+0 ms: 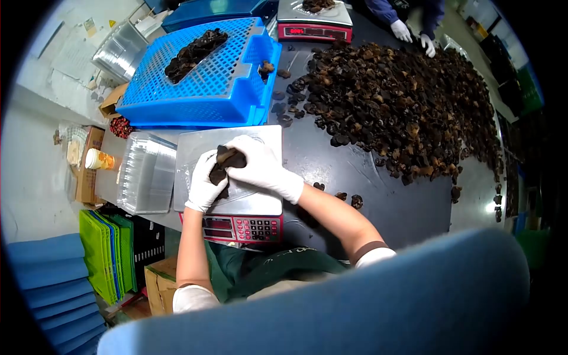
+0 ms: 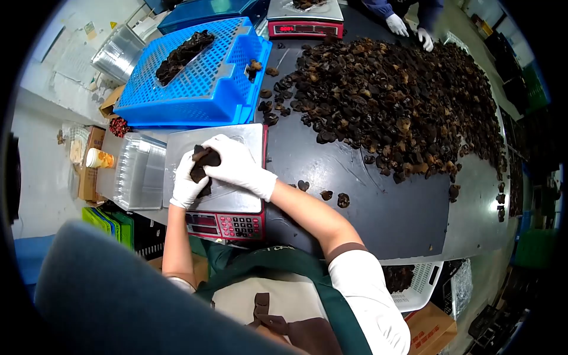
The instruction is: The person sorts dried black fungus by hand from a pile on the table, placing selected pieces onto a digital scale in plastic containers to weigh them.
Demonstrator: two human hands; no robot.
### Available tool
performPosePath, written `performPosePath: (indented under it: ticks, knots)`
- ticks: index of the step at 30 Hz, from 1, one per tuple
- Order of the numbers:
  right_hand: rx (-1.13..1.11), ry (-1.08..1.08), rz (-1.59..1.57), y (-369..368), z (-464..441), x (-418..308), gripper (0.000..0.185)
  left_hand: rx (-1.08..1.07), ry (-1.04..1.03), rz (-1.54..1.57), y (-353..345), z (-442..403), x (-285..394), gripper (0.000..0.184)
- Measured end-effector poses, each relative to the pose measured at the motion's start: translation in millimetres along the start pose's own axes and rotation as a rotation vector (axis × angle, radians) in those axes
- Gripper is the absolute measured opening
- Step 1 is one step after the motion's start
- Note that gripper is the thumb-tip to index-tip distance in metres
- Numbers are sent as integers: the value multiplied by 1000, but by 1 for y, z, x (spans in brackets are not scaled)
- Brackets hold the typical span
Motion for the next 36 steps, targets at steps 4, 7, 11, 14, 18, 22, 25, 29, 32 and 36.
performPosePath:
  ticks: [4,7,11,14,18,22,25,29,32,36]
  knots:
    - [-193,-4,530,-36,10,10,82,98,-7,-347,26,13,-7,62]
    - [-180,42,447,-31,16,-2,86,42,-31,-411,44,21,-4,80]
    - [-124,52,293,-11,16,11,76,-38,-20,-329,48,31,-19,105]
    - [-158,131,426,-13,21,0,68,-118,-80,-360,39,34,-11,118]
    - [-241,219,561,-45,37,-4,69,-45,-13,-348,27,33,-26,105]
    - [-45,244,324,-4,41,-30,65,-47,15,-286,31,35,-16,111]
    - [99,188,190,62,65,-12,46,82,5,-330,50,41,3,114]
    - [303,5,442,156,158,18,48,186,-63,-241,57,52,54,86]
    - [300,-161,643,186,242,39,72,78,-168,-134,26,50,117,53]
    - [97,-378,759,172,296,45,85,-352,-376,79,-76,67,187,42]
Point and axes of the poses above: each hand's wrist, its own z-axis away from the middle knuckle, its own y-axis out of the back of the hand, x = y × z, the point moved 9 cm from there along -z, towards the middle knuckle, and after that the axes turned 14 degrees about -z, right-handed, at the moved point
